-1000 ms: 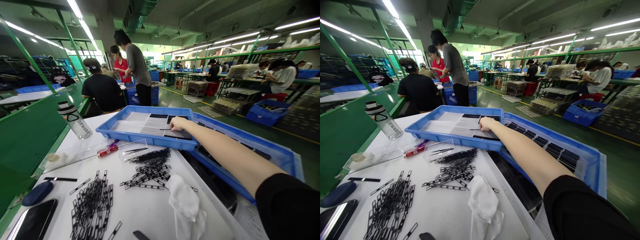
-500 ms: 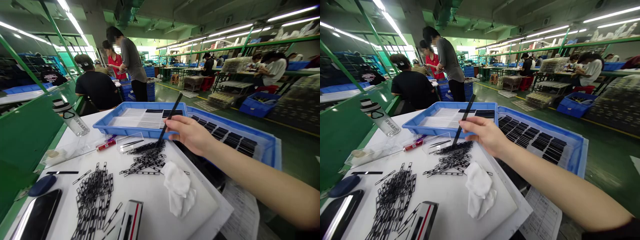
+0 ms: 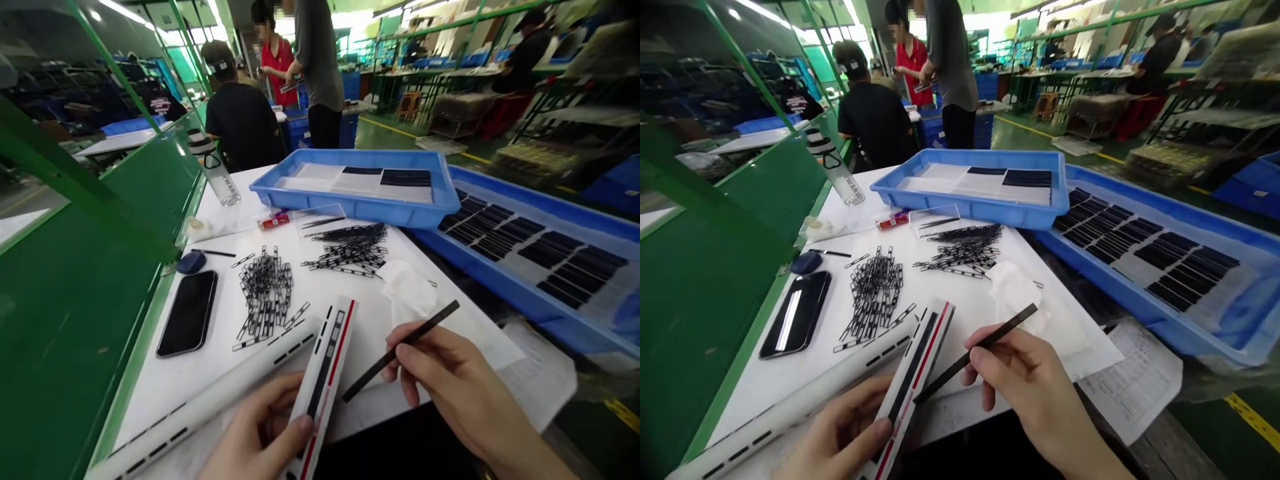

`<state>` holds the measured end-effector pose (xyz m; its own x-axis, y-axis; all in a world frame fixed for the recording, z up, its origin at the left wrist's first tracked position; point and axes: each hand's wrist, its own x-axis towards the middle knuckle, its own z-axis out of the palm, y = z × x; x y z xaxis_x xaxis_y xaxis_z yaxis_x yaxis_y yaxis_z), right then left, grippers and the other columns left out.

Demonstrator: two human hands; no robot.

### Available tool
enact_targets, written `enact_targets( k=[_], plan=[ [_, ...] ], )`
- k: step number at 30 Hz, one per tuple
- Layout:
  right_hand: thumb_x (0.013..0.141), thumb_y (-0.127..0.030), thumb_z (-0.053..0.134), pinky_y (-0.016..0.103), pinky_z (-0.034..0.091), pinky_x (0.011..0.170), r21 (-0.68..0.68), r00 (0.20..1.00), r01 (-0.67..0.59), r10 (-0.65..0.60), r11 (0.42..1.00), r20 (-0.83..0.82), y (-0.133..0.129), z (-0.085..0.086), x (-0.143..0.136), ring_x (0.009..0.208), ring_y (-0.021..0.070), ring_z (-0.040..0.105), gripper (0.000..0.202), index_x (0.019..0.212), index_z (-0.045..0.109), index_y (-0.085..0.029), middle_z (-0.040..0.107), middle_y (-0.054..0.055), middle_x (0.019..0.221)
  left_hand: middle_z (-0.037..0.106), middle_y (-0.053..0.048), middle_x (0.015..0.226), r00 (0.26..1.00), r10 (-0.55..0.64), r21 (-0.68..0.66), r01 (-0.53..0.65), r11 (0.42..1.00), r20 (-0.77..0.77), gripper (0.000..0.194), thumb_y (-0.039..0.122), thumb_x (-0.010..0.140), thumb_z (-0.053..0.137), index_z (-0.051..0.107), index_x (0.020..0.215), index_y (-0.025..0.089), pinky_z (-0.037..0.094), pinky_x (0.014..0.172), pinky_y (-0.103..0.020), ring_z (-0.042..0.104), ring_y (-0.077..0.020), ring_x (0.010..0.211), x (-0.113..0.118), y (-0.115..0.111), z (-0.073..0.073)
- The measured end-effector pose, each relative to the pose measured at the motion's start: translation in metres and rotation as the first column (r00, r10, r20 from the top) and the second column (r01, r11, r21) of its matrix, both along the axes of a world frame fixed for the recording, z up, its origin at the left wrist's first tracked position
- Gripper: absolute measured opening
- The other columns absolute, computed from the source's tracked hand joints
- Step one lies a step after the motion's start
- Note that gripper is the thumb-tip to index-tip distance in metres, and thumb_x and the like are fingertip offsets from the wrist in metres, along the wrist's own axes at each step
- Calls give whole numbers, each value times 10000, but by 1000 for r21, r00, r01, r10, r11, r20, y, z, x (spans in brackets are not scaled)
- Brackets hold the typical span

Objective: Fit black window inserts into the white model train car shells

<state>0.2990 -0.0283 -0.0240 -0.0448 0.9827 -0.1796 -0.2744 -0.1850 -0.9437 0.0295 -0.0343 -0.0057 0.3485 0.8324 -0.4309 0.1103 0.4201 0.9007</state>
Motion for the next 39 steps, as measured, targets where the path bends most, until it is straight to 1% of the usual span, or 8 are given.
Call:
enact_targets(
  k=[4,8,11,17,23,26,34,39],
  plan=[
    [941,-383,791,184,549,488,-3,1000,-17,17,1000,25,-10,3,-21,554,121,660,175,1039,786,-238,763,37,746,747,-98,1384,993,-67,10,66,998,96,397,345,960,753,723,1346,261,568,1094,-405,720,-286,1258,-1,0,5],
    [924,-323,816,145,559,468,47,1000,-17,16,999,19,-10,9,-35,687,153,743,160,1065,794,-251,746,15,746,736,-76,1409,982,-120,-1,121,993,146,451,226,974,728,668,1419,270,569,1075,-328,699,-259,1290,-3,-1,1],
    [942,-280,798,120,569,485,86,999,-32,30,996,25,-12,11,-38,704,128,743,120,1062,800,-269,742,-3,771,721,-78,1434,972,-155,-3,158,987,177,497,180,976,721,633,1459,262,580,1038,-278,689,-250,1301,-5,1,-2],
    [949,-256,794,86,565,528,88,998,-57,55,994,33,-15,18,-41,582,38,631,60,1002,802,-282,729,-47,771,705,-43,1462,948,-177,-12,187,982,264,507,203,978,746,643,1454,341,605,956,-212,731,-221,1230,-10,2,-9],
    [948,-244,794,78,561,542,67,997,-75,77,995,-25,-14,20,-41,585,26,614,62,1004,802,-269,728,-53,771,727,-4,1430,954,-195,17,197,980,228,507,240,977,751,650,1438,425,617,965,-230,759,-196,1151,-16,3,-15],
    [939,-232,802,75,561,547,69,995,-88,91,994,-43,-14,19,-41,617,31,639,76,1009,803,-261,731,-51,784,749,-1,1393,962,-200,41,196,980,184,501,248,959,770,672,1420,420,619,961,-232,777,-181,1071,-18,3,-15],
    [944,-257,793,113,539,524,80,997,-71,69,994,33,-15,19,-43,569,40,592,80,1021,815,-268,715,-48,758,703,50,1466,956,-225,30,224,974,186,542,222,987,739,617,1464,451,585,979,-179,733,-172,1209,-18,6,-18],
    [1038,-333,675,163,584,663,178,992,-114,104,977,67,-12,21,-27,707,77,651,161,1050,834,-311,763,-12,910,715,-10,1454,952,-220,29,219,975,210,513,222,989,739,630,1470,363,581,964,-161,734,-174,1213,-16,6,-13]
  ],
)
